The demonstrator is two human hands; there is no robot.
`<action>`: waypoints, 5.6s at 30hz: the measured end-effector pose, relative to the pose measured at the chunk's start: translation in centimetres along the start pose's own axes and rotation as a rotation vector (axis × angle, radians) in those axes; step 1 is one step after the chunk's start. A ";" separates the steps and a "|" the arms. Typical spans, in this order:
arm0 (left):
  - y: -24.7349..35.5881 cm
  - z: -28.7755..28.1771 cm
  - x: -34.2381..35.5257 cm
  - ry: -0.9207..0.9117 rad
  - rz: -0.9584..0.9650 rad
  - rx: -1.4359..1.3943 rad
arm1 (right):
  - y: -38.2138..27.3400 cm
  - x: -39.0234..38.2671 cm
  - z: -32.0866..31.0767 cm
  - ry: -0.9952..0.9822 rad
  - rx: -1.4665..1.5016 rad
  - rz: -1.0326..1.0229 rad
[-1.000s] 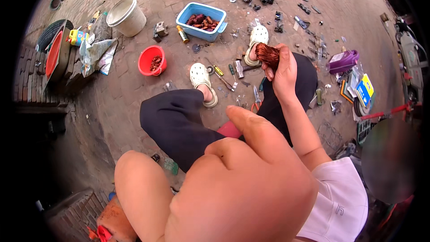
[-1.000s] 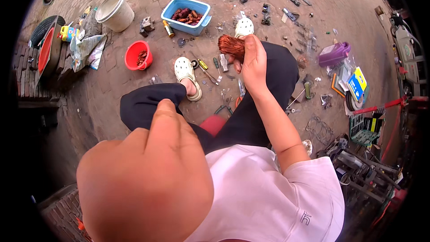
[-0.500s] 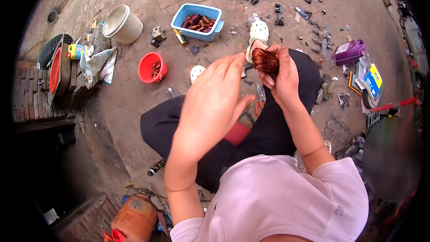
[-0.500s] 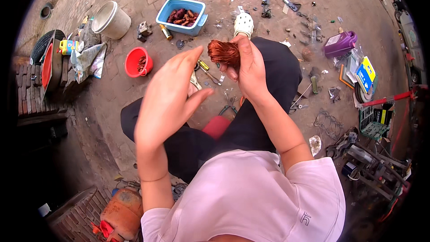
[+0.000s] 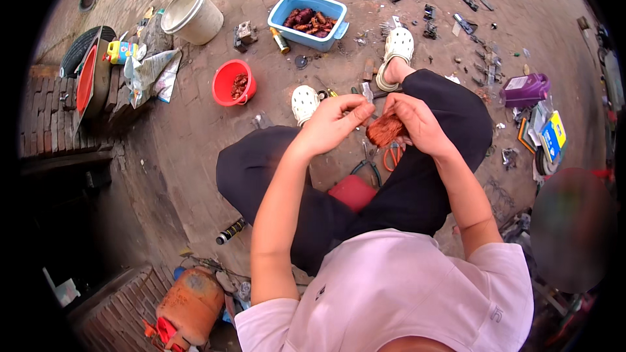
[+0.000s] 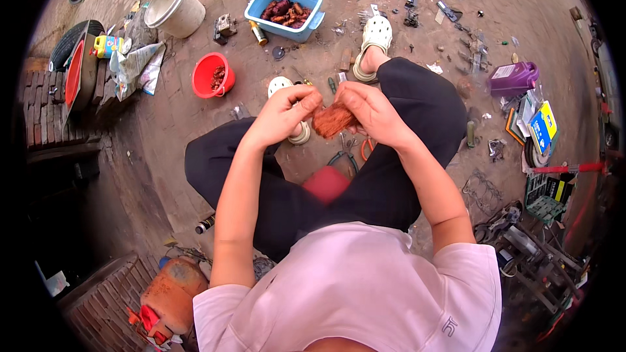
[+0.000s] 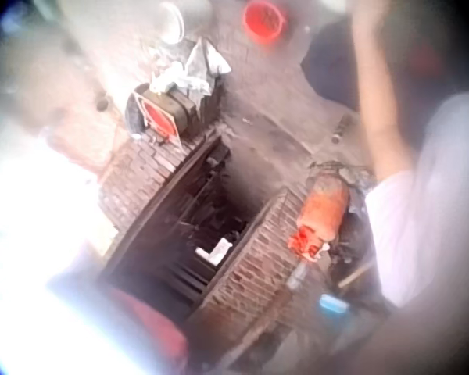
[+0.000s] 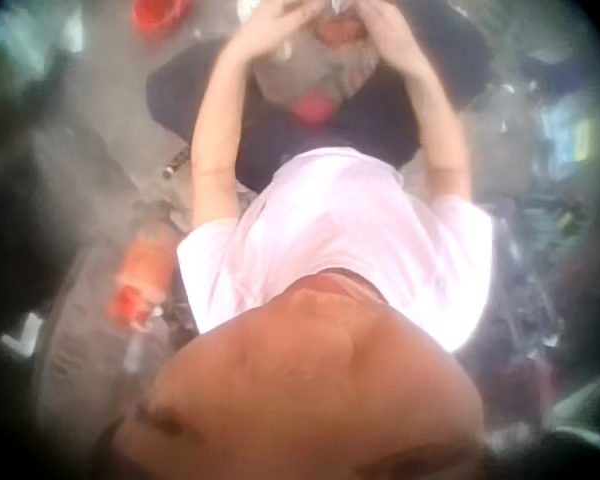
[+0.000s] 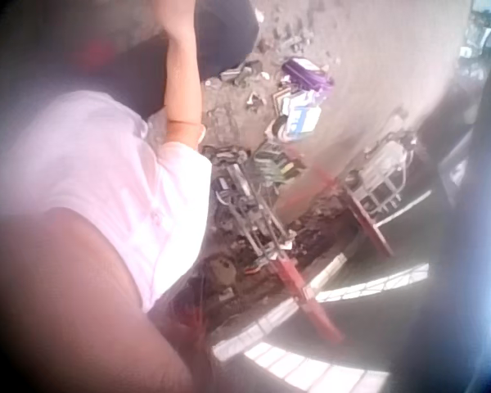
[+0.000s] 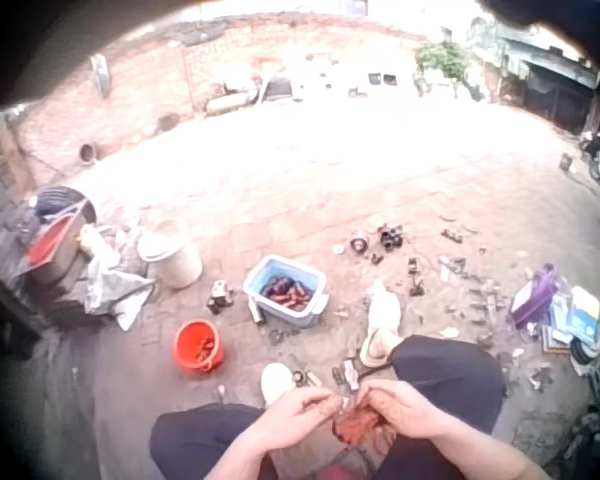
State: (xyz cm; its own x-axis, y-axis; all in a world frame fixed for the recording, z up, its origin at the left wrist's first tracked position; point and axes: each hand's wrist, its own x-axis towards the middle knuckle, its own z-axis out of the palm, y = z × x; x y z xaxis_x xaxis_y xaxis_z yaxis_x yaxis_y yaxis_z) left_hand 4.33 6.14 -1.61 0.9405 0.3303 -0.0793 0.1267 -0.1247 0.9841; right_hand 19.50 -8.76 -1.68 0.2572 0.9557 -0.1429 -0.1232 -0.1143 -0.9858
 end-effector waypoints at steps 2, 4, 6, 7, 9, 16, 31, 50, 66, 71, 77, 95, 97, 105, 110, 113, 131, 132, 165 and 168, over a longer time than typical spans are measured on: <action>-2.9 3.7 -0.6 0.128 0.119 -0.383 | 0.9 -0.1 1.0 0.072 0.420 0.032; -6.0 6.0 -0.3 0.225 0.132 -0.338 | 1.9 0.6 1.7 0.235 0.569 -0.011; -8.4 7.0 -1.3 0.355 0.034 -0.067 | 2.7 1.3 1.7 0.366 0.576 -0.062; -9.0 7.3 -2.0 0.336 -0.020 0.084 | 3.0 1.6 1.6 0.492 0.499 -0.051; -9.0 7.3 -3.1 0.302 -0.119 0.391 | 3.8 1.8 1.7 0.612 -0.171 -0.129; -2.0 5.8 -6.5 0.304 -0.065 0.273 | 3.7 -1.5 1.8 0.011 -0.704 -0.084; -0.5 8.4 -8.7 0.270 0.004 0.202 | 0.1 -2.4 5.3 0.671 -0.302 -0.273; 0.1 5.9 -9.5 0.245 0.141 0.428 | -1.2 -3.7 3.6 0.241 -1.052 -0.597; -4.9 9.6 -8.9 0.226 -0.243 0.156 | 3.8 -1.7 5.1 0.482 0.228 -0.140; 1.2 7.3 -10.0 0.279 -0.185 0.245 | 2.0 -4.5 2.4 -0.090 -0.584 -0.089; -0.1 5.6 -8.9 -0.010 -0.025 -0.181 | 2.3 -6.9 2.4 -0.237 0.228 0.027; -2.3 4.4 -7.8 -0.024 -0.061 -0.435 | 0.9 -3.9 3.0 -0.293 0.206 -0.154; -3.5 5.5 -7.2 -0.122 0.034 -0.600 | 0.6 -3.5 3.4 -0.254 0.666 -0.123; -2.1 4.0 -7.9 0.251 0.123 -0.021 | -2.1 -1.2 0.6 0.549 -0.955 -0.559; -0.2 2.1 -6.2 0.229 0.103 -0.157 | -1.5 -4.2 0.4 -0.195 -0.386 -0.155; -0.5 4.1 -5.6 0.068 0.113 -0.250 | -0.8 -5.1 1.3 -0.218 0.157 -0.260; 1.8 5.9 -7.3 0.122 0.044 0.158 | -2.0 -5.1 2.7 0.408 -1.116 -1.020; 1.7 5.8 -7.2 0.163 0.062 0.125 | -2.5 -5.0 2.3 0.337 -1.140 -0.929; -4.8 5.8 -9.4 0.267 0.257 -0.642 | -1.5 -1.1 7.7 -0.182 0.906 -0.172; -4.8 7.1 -9.1 0.414 0.245 -0.605 | -2.2 -0.9 8.6 -0.156 0.903 -0.201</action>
State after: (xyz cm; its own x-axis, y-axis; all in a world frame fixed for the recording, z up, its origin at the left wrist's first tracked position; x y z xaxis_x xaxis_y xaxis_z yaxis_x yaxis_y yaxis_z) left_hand -2.57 -2.88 -6.77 0.7101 0.6968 0.1006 -0.3759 0.2544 0.8911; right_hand 11.26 -7.01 1.41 0.2308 0.9678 0.1007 -0.8049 0.2480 -0.5391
